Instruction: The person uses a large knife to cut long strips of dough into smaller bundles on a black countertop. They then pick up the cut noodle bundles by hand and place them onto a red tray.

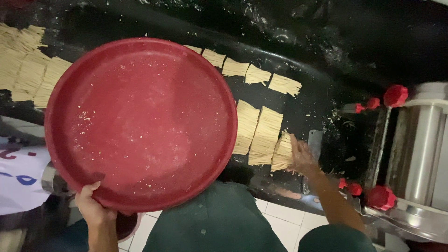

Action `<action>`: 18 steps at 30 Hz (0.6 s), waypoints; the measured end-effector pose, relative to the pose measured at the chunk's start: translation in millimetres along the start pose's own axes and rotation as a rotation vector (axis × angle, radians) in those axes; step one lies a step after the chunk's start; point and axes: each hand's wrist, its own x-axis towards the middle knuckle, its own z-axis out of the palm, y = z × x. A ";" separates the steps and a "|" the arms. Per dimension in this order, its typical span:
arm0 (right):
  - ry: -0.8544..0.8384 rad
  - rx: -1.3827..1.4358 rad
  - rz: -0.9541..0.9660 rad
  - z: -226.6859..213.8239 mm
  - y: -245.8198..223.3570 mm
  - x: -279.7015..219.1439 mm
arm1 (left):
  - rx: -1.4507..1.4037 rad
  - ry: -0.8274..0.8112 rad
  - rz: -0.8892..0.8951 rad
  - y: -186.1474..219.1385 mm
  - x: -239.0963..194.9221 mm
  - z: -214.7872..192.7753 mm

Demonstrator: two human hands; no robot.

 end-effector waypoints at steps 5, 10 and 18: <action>0.324 0.424 -0.124 -15.5 -13.2 -10.2 | -0.050 -0.068 0.007 9.5 -6.4 4.9; 0.371 0.359 -0.144 12.2 -3.9 -23.3 | -0.047 -0.081 0.069 3.1 -3.8 -2.1; 0.359 0.296 0.037 24.8 -6.4 -24.4 | -0.160 -0.132 -0.042 -5.3 -13.4 2.2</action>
